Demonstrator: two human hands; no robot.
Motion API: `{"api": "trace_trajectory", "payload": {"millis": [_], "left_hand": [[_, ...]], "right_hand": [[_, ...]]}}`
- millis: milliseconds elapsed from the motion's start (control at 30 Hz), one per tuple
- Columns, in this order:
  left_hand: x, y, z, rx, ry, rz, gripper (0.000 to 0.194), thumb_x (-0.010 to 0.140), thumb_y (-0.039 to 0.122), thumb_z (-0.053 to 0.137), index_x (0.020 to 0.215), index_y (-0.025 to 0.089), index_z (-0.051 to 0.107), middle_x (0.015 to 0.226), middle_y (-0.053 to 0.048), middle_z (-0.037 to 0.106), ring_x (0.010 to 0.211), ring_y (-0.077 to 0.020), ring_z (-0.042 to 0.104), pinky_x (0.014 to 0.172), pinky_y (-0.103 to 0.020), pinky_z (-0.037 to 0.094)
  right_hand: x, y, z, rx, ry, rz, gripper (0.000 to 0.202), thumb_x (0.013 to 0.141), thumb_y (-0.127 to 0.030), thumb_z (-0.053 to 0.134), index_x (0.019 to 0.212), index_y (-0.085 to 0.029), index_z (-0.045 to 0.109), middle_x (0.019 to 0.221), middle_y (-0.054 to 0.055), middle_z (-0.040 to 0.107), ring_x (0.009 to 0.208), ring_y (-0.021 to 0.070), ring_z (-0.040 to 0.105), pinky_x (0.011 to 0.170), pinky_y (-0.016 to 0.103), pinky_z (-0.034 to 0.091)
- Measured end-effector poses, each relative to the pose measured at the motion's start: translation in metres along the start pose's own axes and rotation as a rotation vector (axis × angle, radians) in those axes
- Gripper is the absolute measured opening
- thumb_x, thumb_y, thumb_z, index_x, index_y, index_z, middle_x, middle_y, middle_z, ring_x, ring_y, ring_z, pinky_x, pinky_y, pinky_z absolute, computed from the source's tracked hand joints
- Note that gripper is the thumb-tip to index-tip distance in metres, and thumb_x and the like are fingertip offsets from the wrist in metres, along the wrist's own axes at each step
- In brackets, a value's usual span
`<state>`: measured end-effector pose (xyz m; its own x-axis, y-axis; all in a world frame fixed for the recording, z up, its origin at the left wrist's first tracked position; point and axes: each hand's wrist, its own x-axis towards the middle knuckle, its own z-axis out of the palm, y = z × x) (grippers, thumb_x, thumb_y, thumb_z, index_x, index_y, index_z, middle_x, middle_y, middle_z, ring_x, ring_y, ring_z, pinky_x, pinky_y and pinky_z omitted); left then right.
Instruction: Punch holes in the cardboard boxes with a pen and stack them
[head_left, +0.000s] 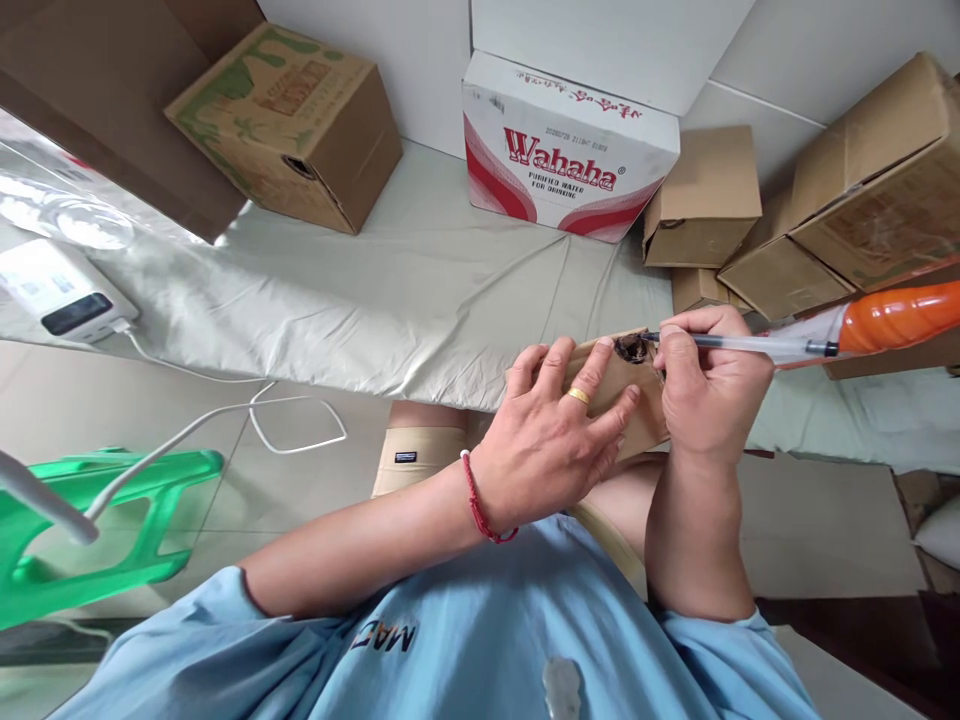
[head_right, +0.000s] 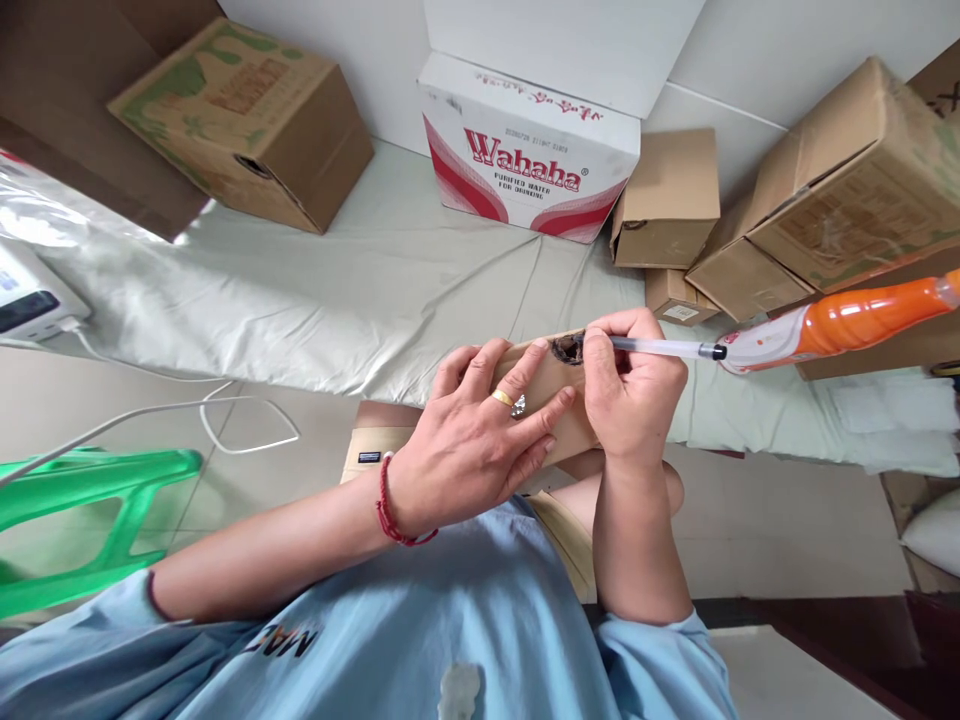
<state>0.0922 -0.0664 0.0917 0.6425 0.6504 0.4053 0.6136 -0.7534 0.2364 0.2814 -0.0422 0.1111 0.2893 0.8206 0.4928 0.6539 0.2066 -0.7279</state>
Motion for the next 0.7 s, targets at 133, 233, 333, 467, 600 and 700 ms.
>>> {"api": "trace_trajectory", "payload": {"millis": [133,233,333,467,600,700], "left_hand": [[-0.001,0.001,0.001,-0.002,0.001,0.003,0.046,0.107,0.041,0.058,0.151,0.028,0.063,0.168,-0.023,0.050,0.145,-0.0473,0.050,0.115,-0.065,0.037],[-0.001,0.001,0.001,-0.010,-0.004,-0.003,0.046,0.107,0.043,0.059,0.151,0.028,0.063,0.169,-0.022,0.048,0.147,-0.0466,0.048,0.116,-0.065,0.037],[0.000,0.000,-0.003,-0.029,-0.055,0.008,0.062,0.102,0.059,0.065,0.153,0.025,0.061,0.171,-0.027,0.044,0.148,-0.0515,0.046,0.117,-0.071,0.034],[0.004,-0.002,-0.009,-0.024,-0.152,0.029,0.100,0.081,0.077,0.080,0.157,0.018,0.055,0.172,-0.034,0.037,0.149,-0.0590,0.042,0.121,-0.078,0.026],[0.004,-0.002,-0.010,-0.021,-0.151,0.029,0.076,0.095,0.061,0.071,0.157,0.019,0.055,0.172,-0.033,0.037,0.147,-0.0570,0.045,0.115,-0.075,0.035],[0.003,-0.006,-0.013,-0.044,-0.122,0.021,0.069,0.093,0.051,0.074,0.154,0.021,0.060,0.170,-0.031,0.041,0.144,-0.0573,0.047,0.111,-0.073,0.039]], "right_hand": [[-0.001,0.000,0.000,0.007,-0.063,-0.016,0.012,0.096,-0.027,0.063,0.085,-0.023,0.065,0.072,-0.003,0.066,0.064,0.0137,0.061,0.067,0.028,0.049],[-0.001,-0.001,0.000,-0.020,-0.011,0.021,0.013,0.095,-0.030,0.064,0.084,-0.023,0.065,0.070,-0.003,0.065,0.063,0.0134,0.061,0.066,0.028,0.050],[-0.001,0.000,-0.001,0.078,0.114,0.066,0.012,0.091,-0.030,0.067,0.083,-0.022,0.066,0.067,-0.003,0.063,0.057,0.0120,0.056,0.058,0.027,0.045],[0.002,0.019,-0.013,0.359,0.296,0.214,0.022,0.084,-0.039,0.077,0.094,-0.021,0.068,0.070,-0.004,0.065,0.051,0.0094,0.047,0.048,0.023,0.035],[0.001,0.071,-0.028,0.251,0.170,0.462,0.037,0.079,-0.054,0.075,0.092,-0.020,0.066,0.066,-0.004,0.061,0.049,0.0102,0.044,0.046,0.023,0.034],[-0.010,0.111,-0.027,-0.174,-0.273,0.644,0.039,0.085,-0.056,0.066,0.068,-0.022,0.057,0.054,-0.005,0.051,0.048,0.0112,0.040,0.048,0.025,0.030]]}}
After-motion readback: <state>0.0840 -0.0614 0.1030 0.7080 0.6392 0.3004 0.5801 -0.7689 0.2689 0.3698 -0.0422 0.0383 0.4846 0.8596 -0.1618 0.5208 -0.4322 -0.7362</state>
